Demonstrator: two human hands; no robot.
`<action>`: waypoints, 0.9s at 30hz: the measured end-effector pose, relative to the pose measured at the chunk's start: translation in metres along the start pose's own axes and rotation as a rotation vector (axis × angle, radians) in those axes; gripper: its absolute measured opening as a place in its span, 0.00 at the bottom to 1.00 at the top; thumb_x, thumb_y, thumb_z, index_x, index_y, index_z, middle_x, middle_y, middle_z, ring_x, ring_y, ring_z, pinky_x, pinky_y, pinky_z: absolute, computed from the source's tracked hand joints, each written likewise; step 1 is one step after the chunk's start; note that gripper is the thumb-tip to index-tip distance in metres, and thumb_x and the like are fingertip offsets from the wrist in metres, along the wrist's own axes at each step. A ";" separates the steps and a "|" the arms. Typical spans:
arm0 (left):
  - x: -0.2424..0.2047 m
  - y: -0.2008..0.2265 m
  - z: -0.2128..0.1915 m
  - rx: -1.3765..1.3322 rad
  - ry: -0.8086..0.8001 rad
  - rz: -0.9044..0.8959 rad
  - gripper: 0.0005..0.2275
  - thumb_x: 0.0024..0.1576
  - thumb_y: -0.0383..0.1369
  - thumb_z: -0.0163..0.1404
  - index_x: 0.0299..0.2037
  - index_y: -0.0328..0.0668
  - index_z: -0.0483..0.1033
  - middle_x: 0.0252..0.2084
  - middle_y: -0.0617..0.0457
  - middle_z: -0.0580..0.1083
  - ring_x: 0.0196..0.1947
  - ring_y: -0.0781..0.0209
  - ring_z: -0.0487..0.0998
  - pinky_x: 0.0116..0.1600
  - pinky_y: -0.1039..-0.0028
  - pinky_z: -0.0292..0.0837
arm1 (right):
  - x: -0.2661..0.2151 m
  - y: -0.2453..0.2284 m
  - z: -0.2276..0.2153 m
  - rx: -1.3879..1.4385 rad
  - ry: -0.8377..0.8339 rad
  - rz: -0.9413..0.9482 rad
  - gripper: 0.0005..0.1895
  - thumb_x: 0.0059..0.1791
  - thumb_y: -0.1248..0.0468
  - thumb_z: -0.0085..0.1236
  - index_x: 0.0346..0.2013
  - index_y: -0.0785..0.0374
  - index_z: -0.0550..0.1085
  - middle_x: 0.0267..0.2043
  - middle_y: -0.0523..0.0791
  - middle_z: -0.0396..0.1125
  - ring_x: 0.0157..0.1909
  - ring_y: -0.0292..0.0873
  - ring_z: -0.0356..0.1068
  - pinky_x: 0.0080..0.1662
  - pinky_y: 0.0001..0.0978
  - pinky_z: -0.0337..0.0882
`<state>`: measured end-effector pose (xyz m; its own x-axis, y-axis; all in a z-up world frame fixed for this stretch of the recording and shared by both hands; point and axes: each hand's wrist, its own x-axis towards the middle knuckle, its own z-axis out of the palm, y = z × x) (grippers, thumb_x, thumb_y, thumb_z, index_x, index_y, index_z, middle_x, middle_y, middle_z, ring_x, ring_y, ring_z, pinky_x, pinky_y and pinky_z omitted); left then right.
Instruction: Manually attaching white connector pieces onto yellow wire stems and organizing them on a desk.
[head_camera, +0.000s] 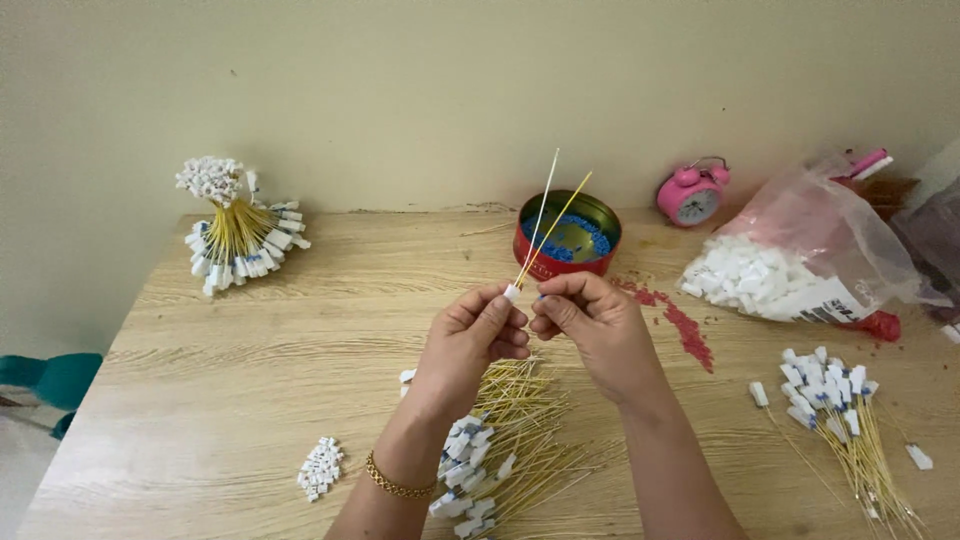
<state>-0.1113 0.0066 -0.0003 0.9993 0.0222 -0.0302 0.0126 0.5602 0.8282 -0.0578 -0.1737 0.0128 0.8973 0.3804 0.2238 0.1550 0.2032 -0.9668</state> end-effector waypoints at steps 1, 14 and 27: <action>-0.001 0.001 0.000 -0.001 0.002 0.001 0.10 0.65 0.30 0.47 0.52 0.33 0.75 0.36 0.51 0.77 0.33 0.64 0.79 0.41 0.71 0.81 | 0.000 0.000 0.001 0.000 -0.002 0.002 0.07 0.53 0.69 0.57 0.45 0.68 0.76 0.37 0.46 0.74 0.38 0.37 0.75 0.42 0.31 0.77; -0.002 -0.002 0.005 -0.048 0.068 0.065 0.12 0.61 0.26 0.53 0.53 0.29 0.78 0.41 0.45 0.80 0.37 0.61 0.82 0.46 0.71 0.82 | -0.006 -0.005 0.008 0.008 0.017 -0.038 0.06 0.53 0.71 0.56 0.43 0.69 0.76 0.40 0.47 0.75 0.43 0.39 0.76 0.48 0.33 0.79; -0.002 -0.002 0.009 0.076 0.041 0.003 0.13 0.59 0.26 0.54 0.53 0.29 0.78 0.41 0.49 0.80 0.37 0.63 0.81 0.46 0.73 0.82 | -0.010 -0.004 0.005 -0.076 0.128 -0.030 0.07 0.52 0.68 0.59 0.43 0.68 0.77 0.39 0.45 0.76 0.40 0.36 0.75 0.45 0.28 0.77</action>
<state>-0.1131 -0.0017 0.0029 0.9971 0.0586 -0.0492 0.0137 0.4958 0.8683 -0.0694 -0.1739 0.0155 0.9363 0.2561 0.2403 0.2095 0.1418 -0.9675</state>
